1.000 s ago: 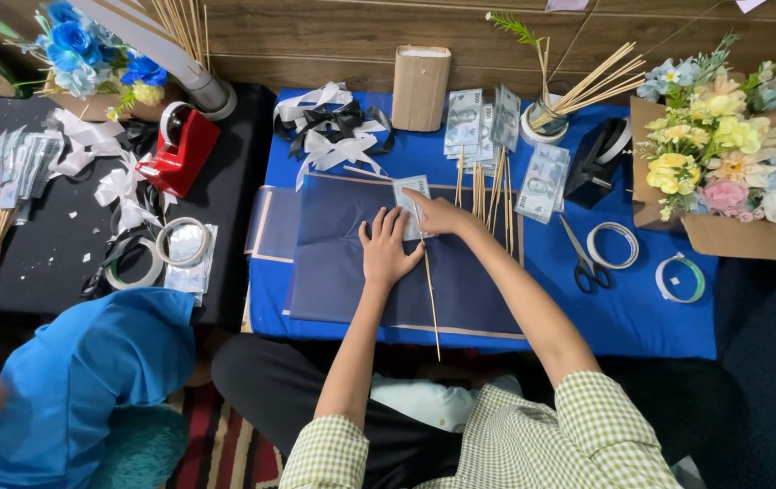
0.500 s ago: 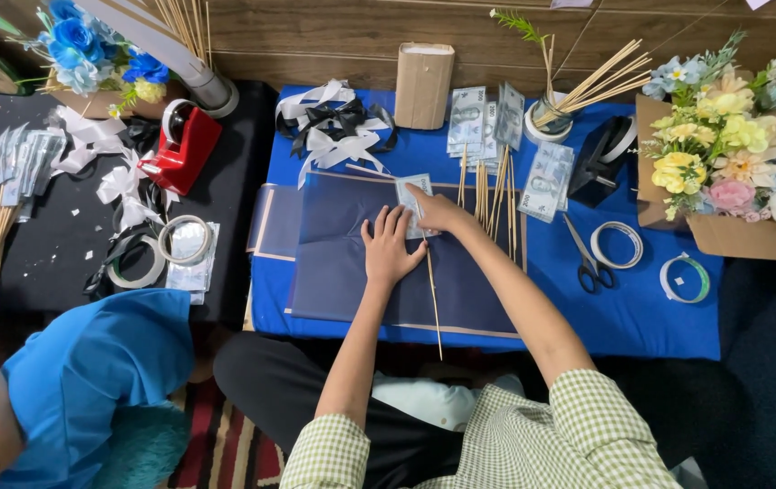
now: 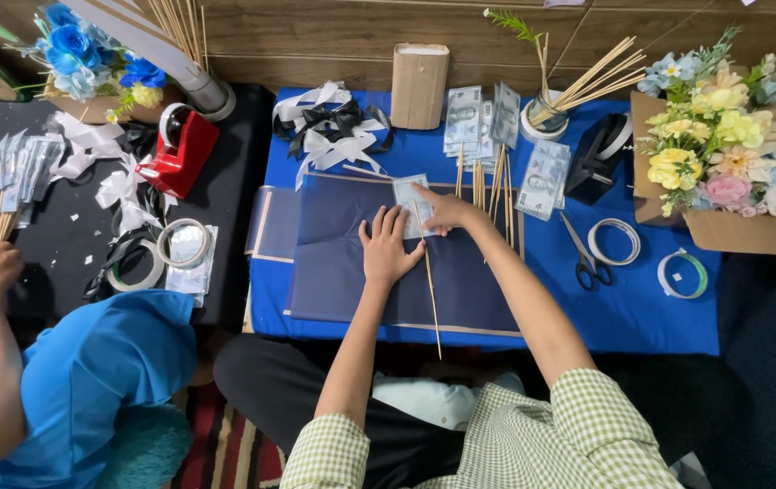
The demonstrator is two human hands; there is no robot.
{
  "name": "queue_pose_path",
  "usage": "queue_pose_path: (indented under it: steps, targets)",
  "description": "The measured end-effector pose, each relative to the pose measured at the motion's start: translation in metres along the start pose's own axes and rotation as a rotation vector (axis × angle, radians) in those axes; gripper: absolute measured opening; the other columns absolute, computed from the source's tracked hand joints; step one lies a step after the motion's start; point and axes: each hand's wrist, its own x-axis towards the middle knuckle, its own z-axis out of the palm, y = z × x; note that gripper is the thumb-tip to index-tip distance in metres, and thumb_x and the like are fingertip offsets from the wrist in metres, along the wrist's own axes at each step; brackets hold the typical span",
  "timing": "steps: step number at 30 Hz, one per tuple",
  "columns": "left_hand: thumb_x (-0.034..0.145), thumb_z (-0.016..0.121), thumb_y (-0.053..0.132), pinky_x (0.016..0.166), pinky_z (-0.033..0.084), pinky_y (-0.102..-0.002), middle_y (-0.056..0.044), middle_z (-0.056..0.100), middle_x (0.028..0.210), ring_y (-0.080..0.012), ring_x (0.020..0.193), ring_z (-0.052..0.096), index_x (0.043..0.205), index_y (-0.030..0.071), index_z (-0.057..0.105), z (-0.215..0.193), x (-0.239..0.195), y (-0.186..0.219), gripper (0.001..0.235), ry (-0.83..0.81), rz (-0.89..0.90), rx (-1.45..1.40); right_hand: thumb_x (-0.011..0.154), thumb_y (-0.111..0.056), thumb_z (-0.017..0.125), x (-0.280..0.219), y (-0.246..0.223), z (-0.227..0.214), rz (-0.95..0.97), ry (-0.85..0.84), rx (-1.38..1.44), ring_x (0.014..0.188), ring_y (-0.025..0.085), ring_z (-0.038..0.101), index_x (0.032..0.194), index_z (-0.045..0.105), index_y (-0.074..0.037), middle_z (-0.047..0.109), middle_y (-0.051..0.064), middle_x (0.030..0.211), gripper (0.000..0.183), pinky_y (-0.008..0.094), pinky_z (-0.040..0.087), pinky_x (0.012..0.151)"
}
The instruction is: The person assembles decorative sticks by placing a banknote onto a thin wooden stick and securing it with a stapler. They repeat this process for multiple sticks, stacking the finished items on the table.
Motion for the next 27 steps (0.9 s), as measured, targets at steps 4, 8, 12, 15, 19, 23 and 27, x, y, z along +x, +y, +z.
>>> queue_pose_path:
  steps: [4,8,12,15,19,23,27]
  targets:
    - [0.083,0.057,0.062,0.115,0.022,-0.059,-0.001,0.049,0.149,-0.0232,0.146,0.037,0.141,0.025,0.053,0.001,-0.001,-0.002,0.069,-0.015,0.004,0.011,0.080,-0.019,0.070,-0.005,-0.008,0.006,0.016,0.052,-0.021,0.060,0.027,0.075,0.164,0.021,-0.029,0.075,0.018,0.070,0.097,0.033,0.064,0.061]
    - [0.087,0.055,0.063,0.115,0.022,-0.060,-0.001,0.045,0.152,-0.0239,0.148,0.034,0.141,0.024,0.054,-0.007,0.000,0.002,0.067,-0.040,-0.004,-0.013,0.079,-0.019,0.066,-0.024,-0.016,0.009,-0.012,0.164,-0.030,0.059,0.028,0.074,0.163,0.022,-0.029,0.073,0.019,0.069,0.095,0.038,0.064,0.059]
    - [0.099,0.048,0.054,0.116,0.021,-0.060,-0.002,0.044,0.152,-0.0235,0.149,0.033,0.147,0.025,0.050,-0.016,0.000,0.007,0.057,-0.072,-0.013,-0.043,0.088,-0.017,0.060,-0.061,-0.010,0.018,-0.121,0.352,0.190,0.070,0.028,0.075,0.163,0.026,-0.024,0.074,0.018,0.079,0.083,0.041,0.062,0.067]
    - [0.104,0.040,0.044,0.116,0.021,-0.053,-0.001,0.045,0.148,-0.0198,0.146,0.037,0.154,0.027,0.042,-0.009,0.000,0.002,0.053,0.043,-0.029,-0.041,0.097,-0.024,0.061,-0.082,0.022,0.047,-0.037,0.463,0.237,0.067,0.022,0.074,0.126,0.062,-0.010,0.074,0.012,0.077,0.032,0.035,0.059,0.066]
    - [0.106,0.035,0.033,0.106,0.026,-0.041,0.001,0.049,0.137,-0.0141,0.132,0.046,0.150,0.025,0.045,0.002,-0.001,-0.004,0.045,0.192,-0.076,-0.016,0.098,-0.037,0.062,-0.149,-0.017,0.075,0.019,0.326,0.229,0.063,0.024,0.075,0.100,0.070,-0.007,0.075,0.016,0.071,0.031,0.035,0.058,0.066]
    - [0.096,0.046,0.024,0.070,0.037,-0.037,0.002,0.048,0.096,-0.0201,0.081,0.050,0.120,0.021,0.056,0.021,-0.001,-0.022,0.026,0.268,-0.218,0.041,0.091,-0.054,0.063,-0.127,-0.012,0.123,0.106,0.287,-0.177,0.083,0.036,0.075,0.082,0.071,-0.014,0.074,0.015,0.073,0.042,0.048,0.057,0.079]
    - [0.091,0.050,0.018,0.069,0.042,-0.037,0.002,0.051,0.090,-0.0216,0.080,0.053,0.121,0.023,0.058,0.018,-0.001,-0.021,0.032,0.224,-0.239,0.005,0.089,-0.034,0.063,-0.093,0.017,0.143,0.135,0.298,-0.231,0.079,0.035,0.077,0.081,0.073,-0.011,0.074,0.013,0.074,0.027,0.045,0.058,0.071]
